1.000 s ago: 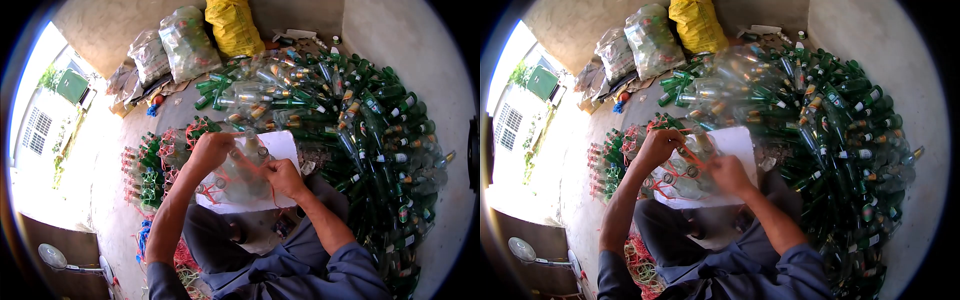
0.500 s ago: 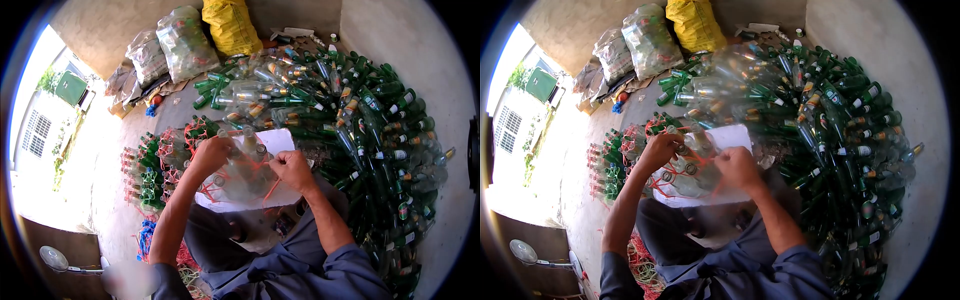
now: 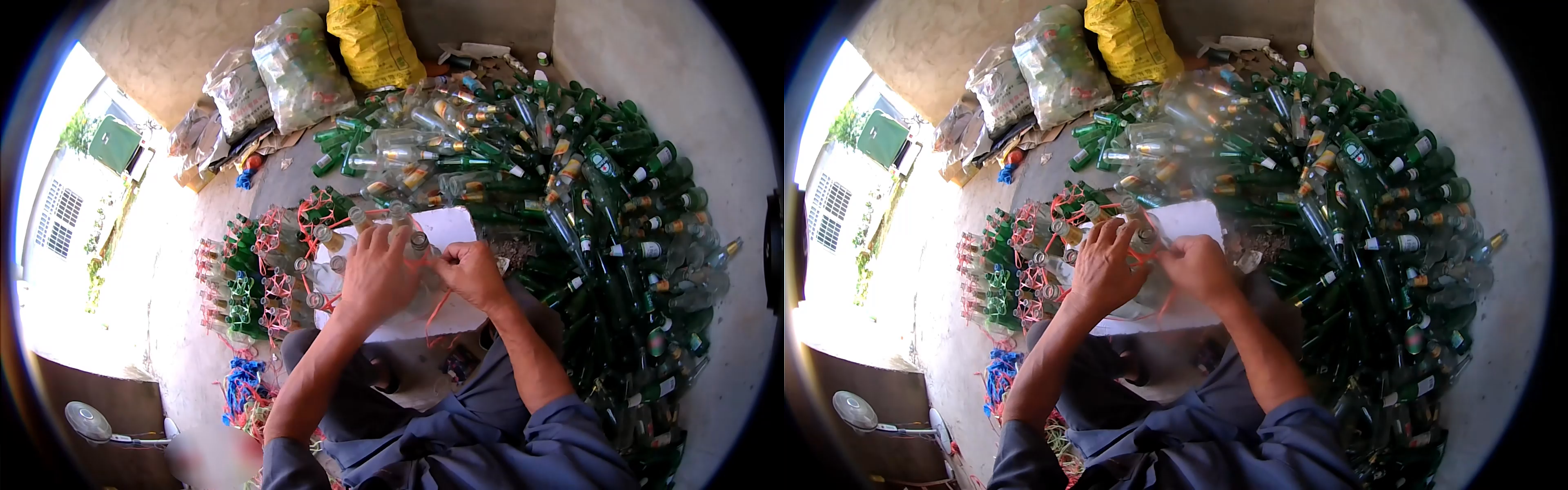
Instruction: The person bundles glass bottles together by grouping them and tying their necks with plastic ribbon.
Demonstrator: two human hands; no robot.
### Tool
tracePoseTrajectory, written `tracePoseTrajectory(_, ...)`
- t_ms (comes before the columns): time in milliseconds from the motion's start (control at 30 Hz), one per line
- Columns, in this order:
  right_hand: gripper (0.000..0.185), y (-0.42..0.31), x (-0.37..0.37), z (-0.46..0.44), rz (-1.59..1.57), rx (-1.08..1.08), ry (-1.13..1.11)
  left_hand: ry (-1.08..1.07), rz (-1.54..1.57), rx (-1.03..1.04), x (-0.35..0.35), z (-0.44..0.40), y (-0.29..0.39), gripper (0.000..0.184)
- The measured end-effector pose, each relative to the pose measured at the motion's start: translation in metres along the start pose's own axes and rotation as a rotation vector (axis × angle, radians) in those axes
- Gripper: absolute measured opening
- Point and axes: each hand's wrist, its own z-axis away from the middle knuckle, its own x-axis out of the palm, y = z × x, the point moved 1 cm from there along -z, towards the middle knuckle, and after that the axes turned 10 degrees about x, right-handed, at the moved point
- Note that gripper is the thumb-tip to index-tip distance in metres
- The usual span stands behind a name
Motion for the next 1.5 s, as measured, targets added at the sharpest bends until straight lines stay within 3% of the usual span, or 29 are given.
tracePoseTrajectory(200,0.025,0.008,-0.002,0.000,-0.093,-0.002,-0.037,0.030,0.087,-0.056,-0.001,0.003,0.002,0.062)
tracePoseTrajectory(500,0.024,0.014,-0.014,-0.001,0.067,-0.129,0.036,0.119,0.100,-0.020,0.006,0.001,0.004,0.053)
tracePoseTrajectory(1200,0.018,-0.001,-0.034,0.013,0.197,-0.129,0.056,0.216,0.066,-0.004,0.016,0.002,-0.001,0.037)
tracePoseTrajectory(1500,0.012,-0.067,-0.037,-0.014,0.479,-0.755,0.104,0.195,0.096,-0.021,0.019,0.005,-0.004,0.044)
